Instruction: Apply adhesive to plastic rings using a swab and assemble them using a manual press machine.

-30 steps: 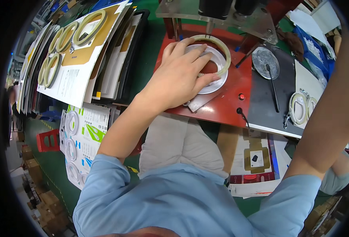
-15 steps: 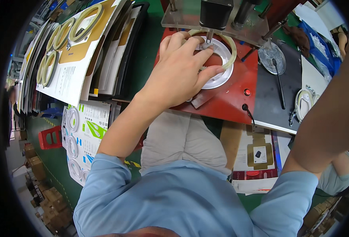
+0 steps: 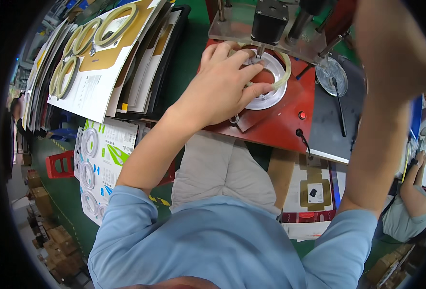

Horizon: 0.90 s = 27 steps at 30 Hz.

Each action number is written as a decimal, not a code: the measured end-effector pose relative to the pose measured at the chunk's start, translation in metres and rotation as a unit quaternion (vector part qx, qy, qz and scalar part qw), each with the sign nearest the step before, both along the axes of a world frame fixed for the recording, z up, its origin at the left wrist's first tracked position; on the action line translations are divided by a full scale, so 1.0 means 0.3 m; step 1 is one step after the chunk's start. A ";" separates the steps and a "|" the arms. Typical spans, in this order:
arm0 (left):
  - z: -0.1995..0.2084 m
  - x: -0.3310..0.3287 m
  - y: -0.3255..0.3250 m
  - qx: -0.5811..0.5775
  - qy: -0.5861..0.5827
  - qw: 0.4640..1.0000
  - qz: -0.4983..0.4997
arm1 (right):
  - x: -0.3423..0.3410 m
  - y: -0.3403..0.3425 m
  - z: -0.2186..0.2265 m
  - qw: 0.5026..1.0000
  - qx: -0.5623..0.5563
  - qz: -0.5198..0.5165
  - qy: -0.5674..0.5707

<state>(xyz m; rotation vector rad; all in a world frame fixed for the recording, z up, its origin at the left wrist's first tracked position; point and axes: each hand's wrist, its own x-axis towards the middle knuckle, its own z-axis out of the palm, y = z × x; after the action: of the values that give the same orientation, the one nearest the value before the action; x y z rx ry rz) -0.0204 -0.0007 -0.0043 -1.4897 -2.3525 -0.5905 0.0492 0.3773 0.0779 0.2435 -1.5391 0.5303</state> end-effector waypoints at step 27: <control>-0.287 0.115 -0.256 0.212 -0.232 0.940 0.131 | 0.538 -0.616 -0.317 0.716 0.168 -0.199 -0.648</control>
<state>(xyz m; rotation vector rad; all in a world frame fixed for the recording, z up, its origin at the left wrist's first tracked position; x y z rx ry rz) 0.0141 -0.0774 -0.0905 -0.8982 -2.4660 -1.3913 0.2106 0.1925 -0.0170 -0.2931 -2.9839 -0.0324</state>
